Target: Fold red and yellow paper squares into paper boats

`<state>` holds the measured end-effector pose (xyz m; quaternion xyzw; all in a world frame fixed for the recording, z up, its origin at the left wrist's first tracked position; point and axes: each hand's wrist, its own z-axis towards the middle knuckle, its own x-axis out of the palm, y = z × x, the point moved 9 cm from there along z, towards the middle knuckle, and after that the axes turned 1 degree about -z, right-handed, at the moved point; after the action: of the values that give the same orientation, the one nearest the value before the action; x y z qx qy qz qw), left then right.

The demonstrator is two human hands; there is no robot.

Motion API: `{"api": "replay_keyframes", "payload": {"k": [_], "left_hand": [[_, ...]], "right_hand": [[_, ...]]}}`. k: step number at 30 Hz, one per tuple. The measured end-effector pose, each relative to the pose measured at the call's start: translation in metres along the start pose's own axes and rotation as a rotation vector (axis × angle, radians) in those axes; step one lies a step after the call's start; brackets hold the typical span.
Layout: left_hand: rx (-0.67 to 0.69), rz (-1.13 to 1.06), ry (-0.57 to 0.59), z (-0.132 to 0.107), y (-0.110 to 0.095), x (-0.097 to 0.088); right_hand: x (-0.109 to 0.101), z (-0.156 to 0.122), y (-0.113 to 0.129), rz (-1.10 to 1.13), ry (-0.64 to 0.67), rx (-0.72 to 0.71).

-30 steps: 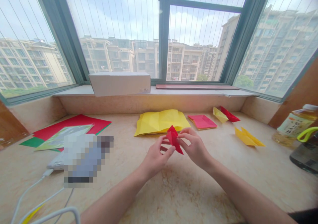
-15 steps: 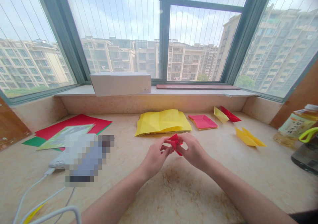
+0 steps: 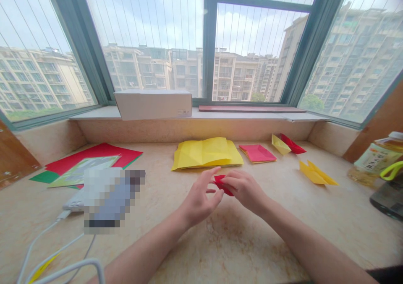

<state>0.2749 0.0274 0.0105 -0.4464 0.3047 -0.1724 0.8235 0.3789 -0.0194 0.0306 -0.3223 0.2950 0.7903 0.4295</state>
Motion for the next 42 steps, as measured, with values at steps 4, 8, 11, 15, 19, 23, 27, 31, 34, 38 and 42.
{"api": "replay_keyframes", "payload": {"k": [4,8,11,15,19,23,27,31,34,38,42], "left_hand": [[0.097,0.120,0.031,0.001,-0.009,0.001],[0.055,0.169,0.020,0.004,-0.005,-0.003],[0.005,0.224,-0.051,0.007,0.000,-0.012],[-0.016,0.306,-0.113,0.008,0.004,-0.020],[0.006,0.334,-0.080,0.008,0.003,-0.017],[0.036,0.384,-0.002,0.006,-0.002,-0.011],[0.049,0.404,-0.002,0.005,-0.005,-0.012],[0.058,0.423,-0.036,0.006,-0.005,-0.015],[0.057,0.443,-0.045,0.006,-0.006,-0.016],[0.077,0.444,-0.028,0.006,-0.009,-0.014],[0.139,0.419,-0.017,0.005,-0.015,-0.012]], "right_hand": [[0.007,0.000,0.006,-0.015,0.070,-0.027],[0.006,0.002,0.011,0.013,0.083,-0.025],[0.002,0.002,0.006,0.032,0.070,0.027],[0.000,0.001,-0.006,-0.003,0.057,0.106],[0.001,0.002,-0.004,-0.023,0.057,0.050],[-0.001,0.002,0.005,-0.028,0.024,-0.014],[-0.001,0.001,0.006,-0.012,0.001,-0.016],[-0.001,0.000,-0.003,0.028,-0.018,0.049],[-0.001,0.000,-0.010,0.034,-0.025,0.099],[0.000,0.000,-0.008,0.043,-0.001,0.081],[0.001,0.001,-0.001,0.043,0.007,0.043]]}}
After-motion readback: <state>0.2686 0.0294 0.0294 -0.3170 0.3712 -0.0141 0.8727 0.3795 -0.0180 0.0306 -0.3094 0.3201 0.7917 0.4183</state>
